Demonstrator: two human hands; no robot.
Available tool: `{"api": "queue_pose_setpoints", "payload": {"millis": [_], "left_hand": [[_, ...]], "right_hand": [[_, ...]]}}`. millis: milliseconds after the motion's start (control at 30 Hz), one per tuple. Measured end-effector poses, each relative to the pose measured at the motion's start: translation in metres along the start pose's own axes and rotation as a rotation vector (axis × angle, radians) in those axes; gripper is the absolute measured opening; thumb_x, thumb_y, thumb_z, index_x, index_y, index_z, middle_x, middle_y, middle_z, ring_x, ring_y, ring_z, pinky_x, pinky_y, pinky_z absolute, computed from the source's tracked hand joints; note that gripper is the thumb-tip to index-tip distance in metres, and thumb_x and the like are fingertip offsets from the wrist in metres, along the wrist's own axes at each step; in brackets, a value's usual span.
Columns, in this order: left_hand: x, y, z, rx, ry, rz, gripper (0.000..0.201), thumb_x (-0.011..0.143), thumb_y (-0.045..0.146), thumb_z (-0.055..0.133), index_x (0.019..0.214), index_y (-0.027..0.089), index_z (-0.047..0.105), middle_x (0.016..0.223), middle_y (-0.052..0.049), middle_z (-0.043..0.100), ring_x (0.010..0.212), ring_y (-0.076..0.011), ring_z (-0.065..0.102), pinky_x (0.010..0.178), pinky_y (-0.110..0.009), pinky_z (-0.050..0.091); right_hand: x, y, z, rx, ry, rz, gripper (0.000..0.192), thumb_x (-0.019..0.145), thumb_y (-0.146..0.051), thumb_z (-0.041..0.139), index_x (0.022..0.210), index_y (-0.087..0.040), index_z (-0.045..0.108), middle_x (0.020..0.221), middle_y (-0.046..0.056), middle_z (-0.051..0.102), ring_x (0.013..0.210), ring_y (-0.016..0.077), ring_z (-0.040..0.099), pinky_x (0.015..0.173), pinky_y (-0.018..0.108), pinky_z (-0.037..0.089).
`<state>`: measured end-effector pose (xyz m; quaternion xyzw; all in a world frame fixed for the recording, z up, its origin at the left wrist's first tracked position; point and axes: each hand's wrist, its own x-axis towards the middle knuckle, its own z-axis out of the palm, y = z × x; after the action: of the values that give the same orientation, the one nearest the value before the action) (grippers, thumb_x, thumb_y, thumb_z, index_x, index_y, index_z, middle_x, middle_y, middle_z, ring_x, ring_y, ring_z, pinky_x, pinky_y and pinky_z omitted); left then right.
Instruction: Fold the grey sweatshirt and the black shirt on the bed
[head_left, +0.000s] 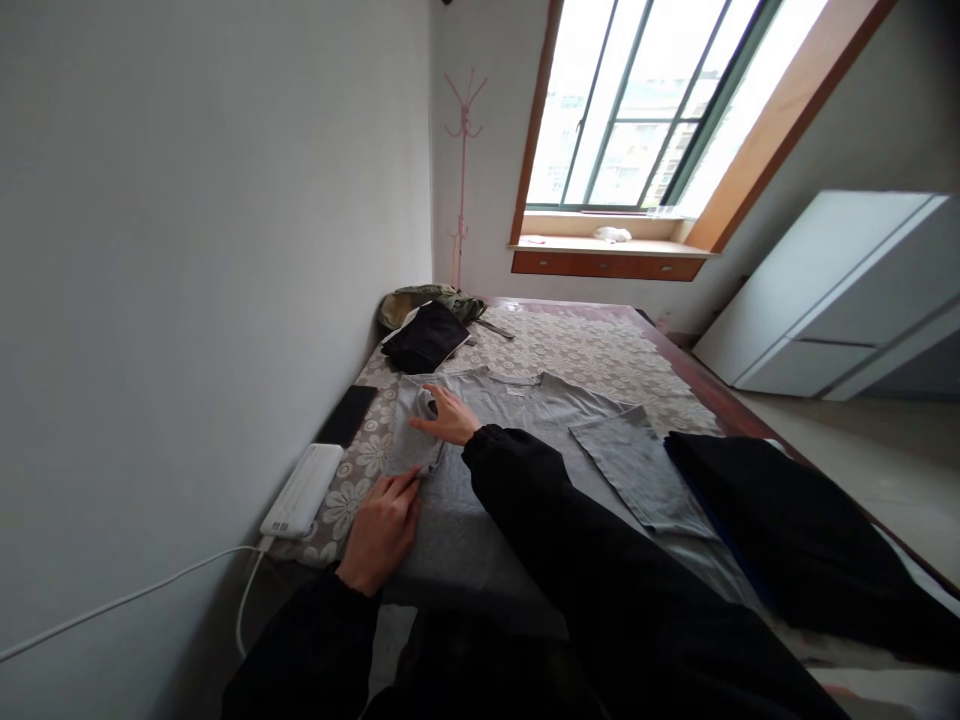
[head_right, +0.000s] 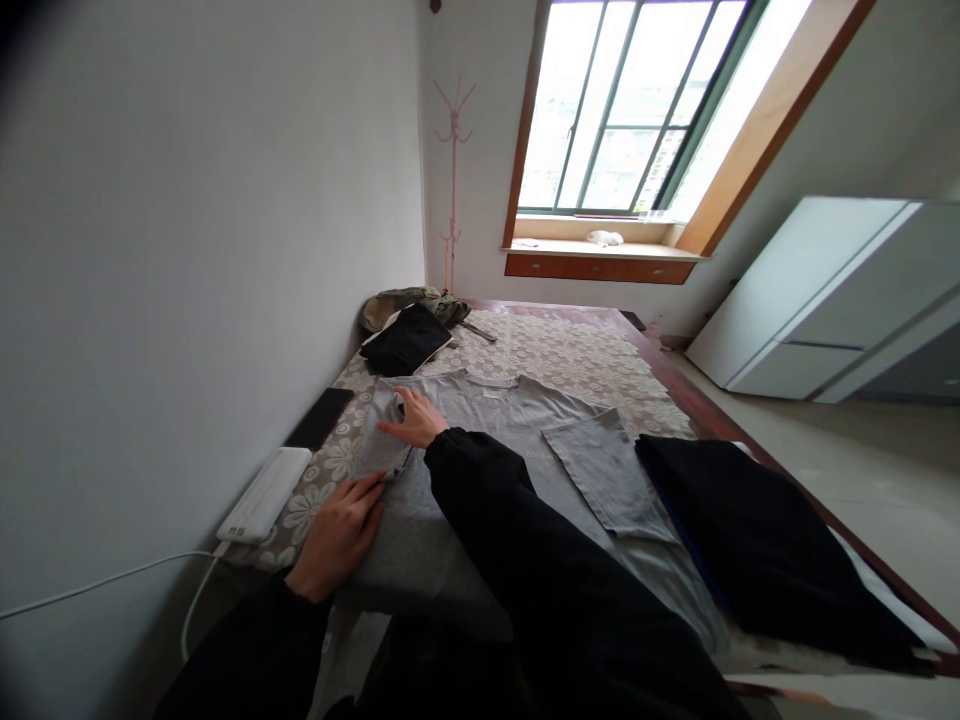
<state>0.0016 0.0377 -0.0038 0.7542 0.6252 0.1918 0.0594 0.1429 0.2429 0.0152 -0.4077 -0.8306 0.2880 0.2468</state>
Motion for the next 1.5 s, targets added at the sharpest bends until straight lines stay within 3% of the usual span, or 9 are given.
{"api": "queue_pose_setpoints", "payload": {"millis": [133,267,400,633,800,967,1200,1333,1500], "left_hand": [[-0.008,-0.001,0.003,-0.013,0.026,-0.014,0.041,0.101,0.028,0.042,0.136,0.024,0.063,0.151,-0.006,0.057,0.134,-0.0276,0.054,0.112,-0.048,0.045],[-0.017,-0.006,0.004,-0.067,0.045,-0.057,0.042,0.099,0.029,0.046,0.138,0.025,0.063,0.15,-0.007,0.057,0.14,-0.0284,0.05,0.12,-0.053,0.038],[-0.021,-0.012,0.004,-0.146,0.026,-0.083,0.042,0.099,0.033,0.047,0.137,0.027,0.062,0.15,-0.006,0.057,0.144,-0.0279,0.046,0.123,-0.054,0.033],[-0.024,-0.017,-0.007,-0.26,0.044,-0.119,0.038,0.099,0.038,0.047,0.132,0.03,0.064,0.151,-0.003,0.056,0.142,-0.0241,0.048,0.122,-0.046,0.038],[-0.023,-0.015,-0.014,-0.319,0.075,-0.176,0.045,0.1,0.039,0.046,0.143,0.029,0.054,0.149,-0.004,0.058,0.139,-0.0222,0.052,0.119,-0.042,0.041],[-0.018,-0.017,-0.011,-0.284,0.095,-0.202,0.042,0.101,0.039,0.044,0.139,0.025,0.058,0.14,-0.007,0.065,0.133,-0.0238,0.058,0.117,-0.042,0.044],[-0.017,-0.015,-0.005,-0.215,0.133,-0.113,0.031,0.101,0.032,0.048,0.126,0.026,0.066,0.128,-0.005,0.071,0.124,-0.0237,0.062,0.111,-0.044,0.05],[-0.012,-0.016,-0.011,-0.146,0.194,-0.075,0.028,0.1,0.031,0.052,0.123,0.026,0.067,0.125,-0.005,0.071,0.122,-0.024,0.062,0.109,-0.045,0.051],[0.004,-0.029,-0.013,-0.048,0.225,-0.057,0.036,0.102,0.03,0.047,0.134,0.023,0.062,0.143,-0.007,0.062,0.143,-0.0264,0.046,0.118,-0.05,0.042]], "right_hand": [[0.03,0.002,0.007,-0.032,0.021,0.066,0.056,0.084,-0.023,0.067,0.139,-0.022,0.058,0.13,0.011,0.065,0.124,0.0293,0.057,0.106,0.042,0.046],[0.045,0.022,0.001,0.043,-0.012,0.12,0.039,0.081,-0.008,0.053,0.111,-0.02,0.075,0.099,0.004,0.074,0.097,0.0208,0.067,0.09,0.032,0.053],[0.035,0.045,-0.011,0.081,-0.077,0.164,0.04,0.075,-0.008,0.058,0.109,-0.018,0.077,0.078,0.0,0.071,0.073,0.0158,0.064,0.073,0.027,0.054],[0.012,0.055,-0.027,0.008,-0.184,0.106,0.052,0.071,-0.009,0.071,0.121,-0.022,0.074,0.1,0.002,0.074,0.087,0.0191,0.067,0.08,0.03,0.054],[0.028,0.046,-0.03,-0.183,-0.161,0.019,0.058,0.075,-0.016,0.074,0.131,-0.024,0.065,0.126,0.006,0.068,0.108,0.0232,0.064,0.095,0.034,0.05],[0.062,0.025,-0.007,-0.336,-0.121,-0.025,0.038,0.087,-0.023,0.063,0.124,-0.024,0.065,0.129,0.009,0.064,0.118,0.0289,0.057,0.099,0.04,0.046],[0.079,0.015,0.032,-0.446,-0.045,-0.098,0.035,0.099,-0.022,0.044,0.129,-0.019,0.061,0.134,0.015,0.057,0.123,0.0328,0.046,0.103,0.05,0.039],[0.078,0.023,0.036,-0.472,0.034,-0.165,0.038,0.102,-0.025,0.041,0.134,-0.022,0.06,0.142,0.012,0.053,0.126,0.0312,0.043,0.106,0.049,0.037],[0.075,0.022,0.035,-0.473,0.087,-0.365,0.037,0.099,-0.02,0.047,0.131,-0.018,0.064,0.147,0.014,0.051,0.135,0.0301,0.04,0.114,0.048,0.032]]}}
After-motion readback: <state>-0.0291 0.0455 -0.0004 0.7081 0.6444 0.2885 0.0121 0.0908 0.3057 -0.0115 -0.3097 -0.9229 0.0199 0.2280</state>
